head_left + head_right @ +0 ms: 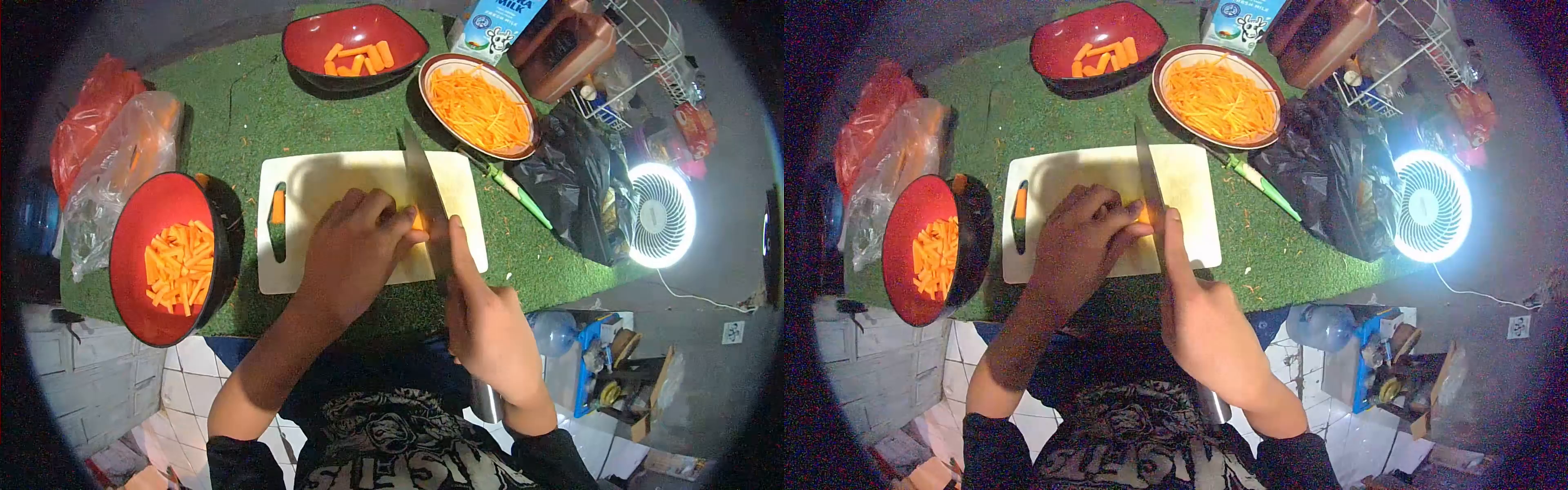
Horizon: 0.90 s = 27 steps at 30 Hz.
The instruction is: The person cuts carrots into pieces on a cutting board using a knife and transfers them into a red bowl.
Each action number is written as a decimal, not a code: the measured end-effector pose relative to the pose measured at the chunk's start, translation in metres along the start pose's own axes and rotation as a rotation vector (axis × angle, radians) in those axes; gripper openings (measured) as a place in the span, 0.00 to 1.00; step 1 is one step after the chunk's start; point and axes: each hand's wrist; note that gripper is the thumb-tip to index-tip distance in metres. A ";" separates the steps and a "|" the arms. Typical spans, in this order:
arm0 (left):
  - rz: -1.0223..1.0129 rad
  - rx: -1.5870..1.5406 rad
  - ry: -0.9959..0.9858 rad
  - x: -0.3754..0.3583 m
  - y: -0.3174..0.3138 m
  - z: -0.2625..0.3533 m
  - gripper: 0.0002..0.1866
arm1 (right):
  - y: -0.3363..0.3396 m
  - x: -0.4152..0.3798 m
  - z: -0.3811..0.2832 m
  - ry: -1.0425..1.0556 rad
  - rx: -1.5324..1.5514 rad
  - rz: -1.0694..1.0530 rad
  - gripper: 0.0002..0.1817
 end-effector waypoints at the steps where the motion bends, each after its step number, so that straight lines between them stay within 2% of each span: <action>1: 0.009 0.017 -0.014 0.000 0.000 0.000 0.14 | 0.000 0.000 -0.002 -0.026 0.016 -0.015 0.40; 9: -0.069 -0.113 -0.018 0.003 0.002 -0.003 0.12 | 0.004 0.001 -0.018 -0.227 -0.019 -0.156 0.41; 11: -0.083 -0.153 -0.019 0.005 0.003 -0.007 0.10 | -0.005 0.004 -0.011 -0.090 0.007 -0.084 0.40; 15: -0.116 -0.244 0.020 0.003 0.006 -0.012 0.10 | -0.009 0.025 -0.006 0.018 -0.020 -0.012 0.39; 18: -0.076 -0.290 0.047 0.002 0.002 -0.015 0.13 | 0.002 0.038 -0.003 -0.048 -0.027 -0.185 0.42; 23: -0.084 -0.281 0.077 0.002 0.002 -0.017 0.16 | 0.006 0.029 -0.006 -0.073 -0.003 -0.099 0.40; 27: -0.087 -0.270 0.083 0.001 0.000 -0.015 0.16 | 0.006 0.023 -0.008 -0.064 0.026 -0.127 0.40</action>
Point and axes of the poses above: each hand's wrist, its own x-axis towards the middle knuckle, its own y-axis out of the back of the hand, z = x × y, and after that the axes turned 1 degree about -x, right-handed
